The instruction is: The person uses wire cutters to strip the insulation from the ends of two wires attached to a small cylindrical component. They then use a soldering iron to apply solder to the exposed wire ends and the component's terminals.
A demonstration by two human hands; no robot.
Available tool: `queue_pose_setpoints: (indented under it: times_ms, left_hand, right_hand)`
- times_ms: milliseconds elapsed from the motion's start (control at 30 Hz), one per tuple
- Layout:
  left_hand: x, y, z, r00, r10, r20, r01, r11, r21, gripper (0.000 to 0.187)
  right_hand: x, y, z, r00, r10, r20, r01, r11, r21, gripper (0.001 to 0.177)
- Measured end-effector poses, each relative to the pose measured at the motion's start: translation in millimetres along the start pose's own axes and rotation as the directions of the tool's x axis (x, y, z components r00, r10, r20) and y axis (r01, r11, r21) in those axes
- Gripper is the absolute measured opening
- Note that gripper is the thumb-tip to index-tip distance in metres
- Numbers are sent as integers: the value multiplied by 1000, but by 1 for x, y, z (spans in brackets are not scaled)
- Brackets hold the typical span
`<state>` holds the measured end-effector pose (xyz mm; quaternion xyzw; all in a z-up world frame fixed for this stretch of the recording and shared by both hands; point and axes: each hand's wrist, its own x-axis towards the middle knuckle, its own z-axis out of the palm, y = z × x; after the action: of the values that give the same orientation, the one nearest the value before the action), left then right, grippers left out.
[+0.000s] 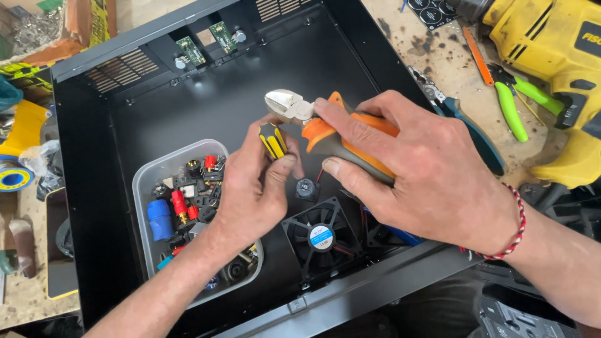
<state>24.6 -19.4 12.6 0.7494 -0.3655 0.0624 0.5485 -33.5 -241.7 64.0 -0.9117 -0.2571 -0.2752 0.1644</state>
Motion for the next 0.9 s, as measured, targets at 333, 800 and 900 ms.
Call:
queue_pose_setpoints:
  times_ms: [333,800,900]
  left_hand:
    - [-11,-2,11,995,-9,96,16,997,-75,28]
    - [-7,-10,1,993,10,118,-14,999,34,30]
    - [-9,-7,4,994,-33,102,34,999,-11,34]
  right_hand:
    - [0,-2,0,1000,-22,-5,22,1000,-15,45]
    - [-2,0,5,1000,-10,9,10,1000,-2,48]
    - [-2,0,4,1000,-18,14,18,1000,-7,48]
